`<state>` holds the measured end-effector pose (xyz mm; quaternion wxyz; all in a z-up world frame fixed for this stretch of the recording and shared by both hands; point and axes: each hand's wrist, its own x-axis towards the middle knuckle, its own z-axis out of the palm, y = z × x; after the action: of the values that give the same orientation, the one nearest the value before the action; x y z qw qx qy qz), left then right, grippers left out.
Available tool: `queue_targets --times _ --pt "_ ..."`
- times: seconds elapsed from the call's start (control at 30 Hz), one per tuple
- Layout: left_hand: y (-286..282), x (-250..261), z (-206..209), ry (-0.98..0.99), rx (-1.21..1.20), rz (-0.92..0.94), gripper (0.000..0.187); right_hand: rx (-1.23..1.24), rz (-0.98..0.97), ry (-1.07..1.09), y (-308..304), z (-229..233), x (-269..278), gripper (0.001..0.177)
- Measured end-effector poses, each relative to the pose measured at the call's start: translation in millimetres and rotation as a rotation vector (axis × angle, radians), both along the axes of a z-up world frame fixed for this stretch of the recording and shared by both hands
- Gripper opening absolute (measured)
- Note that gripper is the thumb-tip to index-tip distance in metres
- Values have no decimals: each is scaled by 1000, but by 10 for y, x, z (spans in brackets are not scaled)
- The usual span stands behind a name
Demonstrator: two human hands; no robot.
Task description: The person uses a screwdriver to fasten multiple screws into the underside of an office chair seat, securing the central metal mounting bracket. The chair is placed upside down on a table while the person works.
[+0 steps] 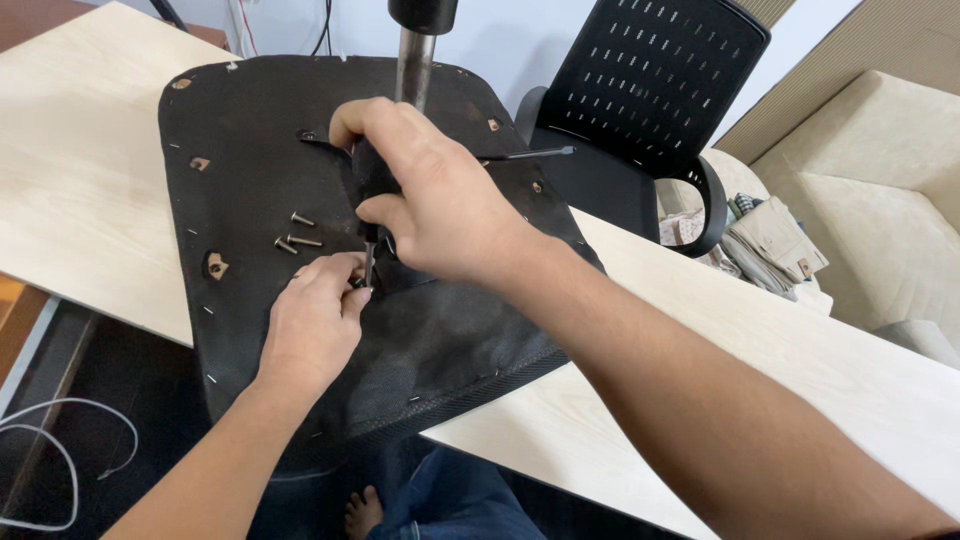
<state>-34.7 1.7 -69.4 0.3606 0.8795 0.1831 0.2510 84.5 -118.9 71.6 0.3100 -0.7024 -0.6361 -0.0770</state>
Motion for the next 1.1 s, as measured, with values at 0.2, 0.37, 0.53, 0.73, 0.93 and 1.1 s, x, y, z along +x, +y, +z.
queue_targets --times 0.2,0.37,0.53,0.73,0.93,1.1 --pt "28 41 -45 65 100 -18 18 151 -245 -19 105 -149 -209 58" --pt "49 48 -66 62 127 -23 13 140 -231 30 188 -181 -281 55" --pt "65 4 -77 4 118 -21 11 94 -206 98 273 -174 -295 58" --pt "26 23 -29 49 117 3 12 90 -66 154 271 -140 -153 61" --pt "-2 11 23 34 116 -7 16 -123 190 381 190 -23 44 61" --pt "-12 25 11 74 183 -13 17 -125 149 345 121 83 92 59"
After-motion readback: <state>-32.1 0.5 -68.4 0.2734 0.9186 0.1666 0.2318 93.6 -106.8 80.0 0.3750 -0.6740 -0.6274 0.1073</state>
